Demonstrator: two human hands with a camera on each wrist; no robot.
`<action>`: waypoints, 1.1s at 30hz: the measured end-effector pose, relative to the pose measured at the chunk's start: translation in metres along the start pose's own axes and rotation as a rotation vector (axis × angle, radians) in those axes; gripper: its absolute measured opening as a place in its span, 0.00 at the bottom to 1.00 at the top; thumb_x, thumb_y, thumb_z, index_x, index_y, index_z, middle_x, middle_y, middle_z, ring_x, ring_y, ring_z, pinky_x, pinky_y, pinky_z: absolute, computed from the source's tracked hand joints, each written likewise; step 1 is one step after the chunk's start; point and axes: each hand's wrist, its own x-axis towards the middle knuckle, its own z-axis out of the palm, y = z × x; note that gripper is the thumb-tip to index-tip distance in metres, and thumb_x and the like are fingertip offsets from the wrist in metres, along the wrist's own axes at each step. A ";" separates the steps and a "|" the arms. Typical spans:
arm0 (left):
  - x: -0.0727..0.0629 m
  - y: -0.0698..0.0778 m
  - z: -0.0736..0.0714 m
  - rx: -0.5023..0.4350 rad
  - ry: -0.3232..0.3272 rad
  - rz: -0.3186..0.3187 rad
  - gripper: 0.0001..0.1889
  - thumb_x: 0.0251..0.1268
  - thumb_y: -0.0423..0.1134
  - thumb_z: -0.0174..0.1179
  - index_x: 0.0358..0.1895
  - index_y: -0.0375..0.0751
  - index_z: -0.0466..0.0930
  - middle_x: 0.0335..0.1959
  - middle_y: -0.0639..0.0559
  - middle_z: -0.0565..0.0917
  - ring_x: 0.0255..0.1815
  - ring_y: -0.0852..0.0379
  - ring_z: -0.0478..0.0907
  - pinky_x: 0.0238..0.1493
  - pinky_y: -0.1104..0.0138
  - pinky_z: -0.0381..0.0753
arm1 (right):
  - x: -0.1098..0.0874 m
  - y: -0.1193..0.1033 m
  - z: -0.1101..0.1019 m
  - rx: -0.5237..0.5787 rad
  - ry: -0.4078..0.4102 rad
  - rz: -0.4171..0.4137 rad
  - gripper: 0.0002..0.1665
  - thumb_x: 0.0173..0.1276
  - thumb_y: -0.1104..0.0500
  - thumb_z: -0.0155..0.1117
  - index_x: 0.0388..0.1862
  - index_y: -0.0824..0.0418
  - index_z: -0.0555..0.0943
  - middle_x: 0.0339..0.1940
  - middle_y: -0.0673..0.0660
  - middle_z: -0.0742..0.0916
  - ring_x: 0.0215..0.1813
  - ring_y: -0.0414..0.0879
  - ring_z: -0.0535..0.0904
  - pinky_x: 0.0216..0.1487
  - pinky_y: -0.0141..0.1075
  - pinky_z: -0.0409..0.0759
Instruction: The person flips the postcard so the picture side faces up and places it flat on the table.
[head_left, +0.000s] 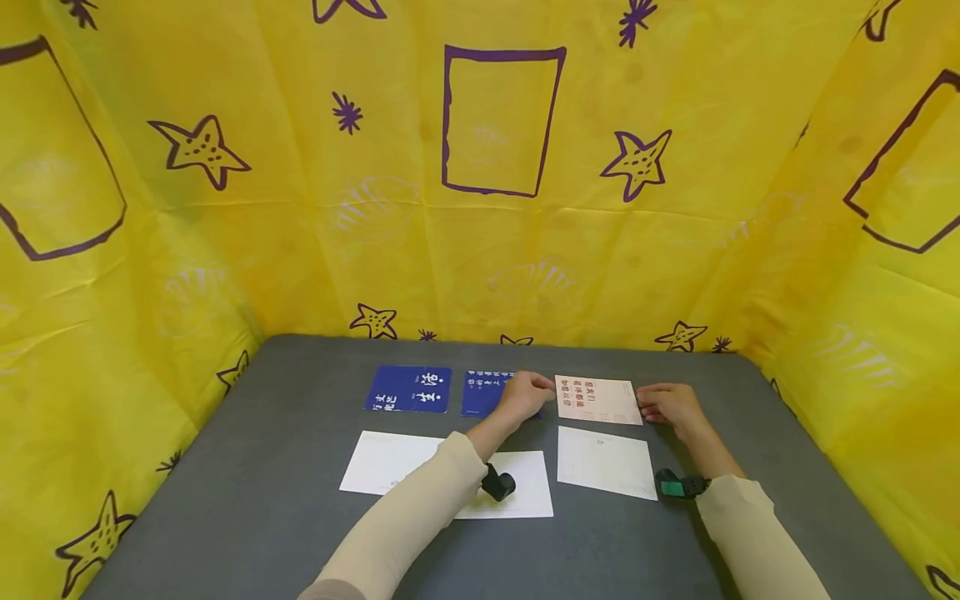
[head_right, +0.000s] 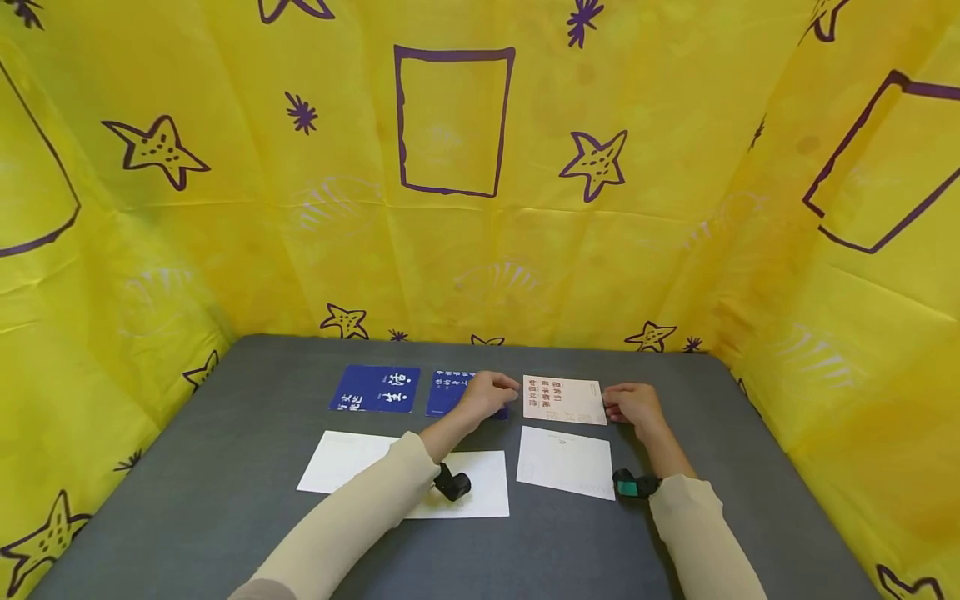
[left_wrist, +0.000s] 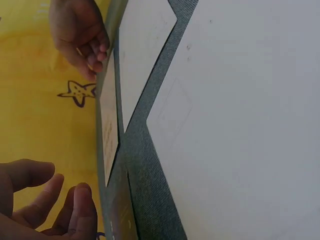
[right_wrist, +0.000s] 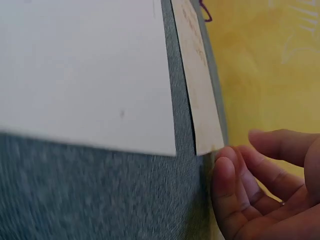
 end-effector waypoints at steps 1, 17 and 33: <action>-0.001 0.000 -0.004 -0.009 -0.006 0.002 0.08 0.59 0.33 0.64 0.41 0.35 0.87 0.41 0.44 0.87 0.37 0.56 0.79 0.38 0.68 0.79 | -0.001 -0.002 0.001 0.002 -0.004 -0.004 0.24 0.71 0.64 0.57 0.58 0.82 0.71 0.24 0.48 0.84 0.24 0.39 0.80 0.30 0.29 0.83; -0.024 -0.010 -0.065 -0.018 0.005 -0.043 0.16 0.61 0.37 0.64 0.51 0.33 0.82 0.49 0.42 0.84 0.52 0.45 0.80 0.57 0.54 0.78 | -0.025 -0.024 0.034 0.042 -0.171 -0.078 0.27 0.72 0.60 0.57 0.60 0.81 0.70 0.33 0.55 0.87 0.30 0.41 0.82 0.36 0.31 0.85; -0.051 -0.044 -0.120 -0.022 0.035 -0.141 0.20 0.64 0.40 0.62 0.57 0.35 0.78 0.55 0.40 0.81 0.53 0.44 0.79 0.44 0.58 0.84 | -0.043 -0.046 0.091 0.023 -0.278 -0.111 0.25 0.70 0.58 0.60 0.55 0.78 0.74 0.34 0.60 0.86 0.32 0.45 0.83 0.37 0.35 0.86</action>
